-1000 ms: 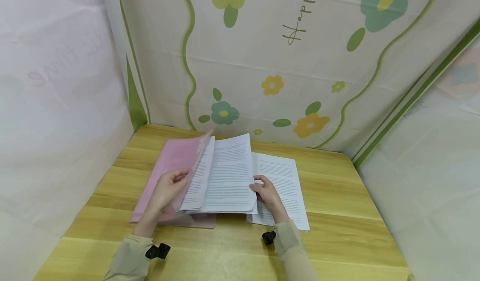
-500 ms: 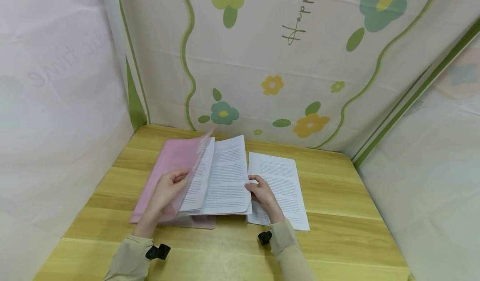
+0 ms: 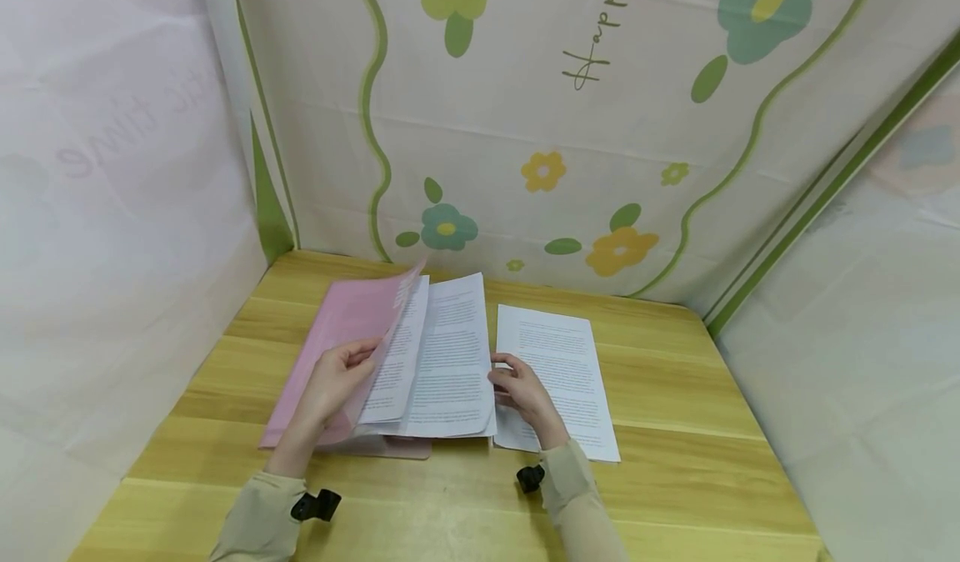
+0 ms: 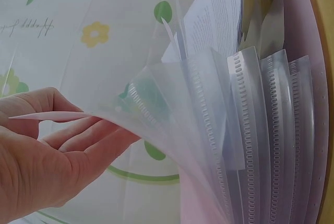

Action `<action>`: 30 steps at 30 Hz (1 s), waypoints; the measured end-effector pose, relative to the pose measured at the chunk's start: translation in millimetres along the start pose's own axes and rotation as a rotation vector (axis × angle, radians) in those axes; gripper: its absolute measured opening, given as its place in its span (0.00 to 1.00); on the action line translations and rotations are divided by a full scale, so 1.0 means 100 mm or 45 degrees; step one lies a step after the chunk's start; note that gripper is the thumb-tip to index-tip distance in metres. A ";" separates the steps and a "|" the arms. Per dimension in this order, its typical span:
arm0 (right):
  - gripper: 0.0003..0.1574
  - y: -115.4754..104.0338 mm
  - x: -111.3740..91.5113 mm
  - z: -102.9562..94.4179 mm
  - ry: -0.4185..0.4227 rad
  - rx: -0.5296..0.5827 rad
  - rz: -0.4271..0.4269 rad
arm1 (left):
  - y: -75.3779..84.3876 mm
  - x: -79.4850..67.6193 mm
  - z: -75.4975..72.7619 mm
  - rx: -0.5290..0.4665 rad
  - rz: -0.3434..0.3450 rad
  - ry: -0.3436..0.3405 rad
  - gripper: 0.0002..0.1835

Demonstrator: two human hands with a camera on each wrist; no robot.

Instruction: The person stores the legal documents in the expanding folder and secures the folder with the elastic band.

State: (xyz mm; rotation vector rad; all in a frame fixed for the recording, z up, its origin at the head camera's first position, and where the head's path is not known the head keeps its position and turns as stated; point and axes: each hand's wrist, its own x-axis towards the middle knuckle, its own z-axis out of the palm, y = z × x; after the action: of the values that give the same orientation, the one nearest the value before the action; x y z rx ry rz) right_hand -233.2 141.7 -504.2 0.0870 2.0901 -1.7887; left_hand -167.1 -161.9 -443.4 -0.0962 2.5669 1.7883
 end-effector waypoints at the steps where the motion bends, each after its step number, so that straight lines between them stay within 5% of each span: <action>1: 0.24 0.00 0.00 0.00 0.001 0.001 0.005 | 0.00 0.00 0.00 -0.002 -0.002 0.000 0.23; 30: 0.29 -0.04 0.05 0.24 -0.133 0.036 -0.052 | 0.03 -0.01 0.01 -0.029 -0.021 -0.009 0.23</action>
State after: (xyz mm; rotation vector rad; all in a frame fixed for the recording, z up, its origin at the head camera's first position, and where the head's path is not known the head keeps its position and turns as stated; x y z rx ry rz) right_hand -233.2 117.2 -504.5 -0.0410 2.0074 -1.8069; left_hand -166.0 -160.3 -441.1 -0.1105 2.5334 1.8097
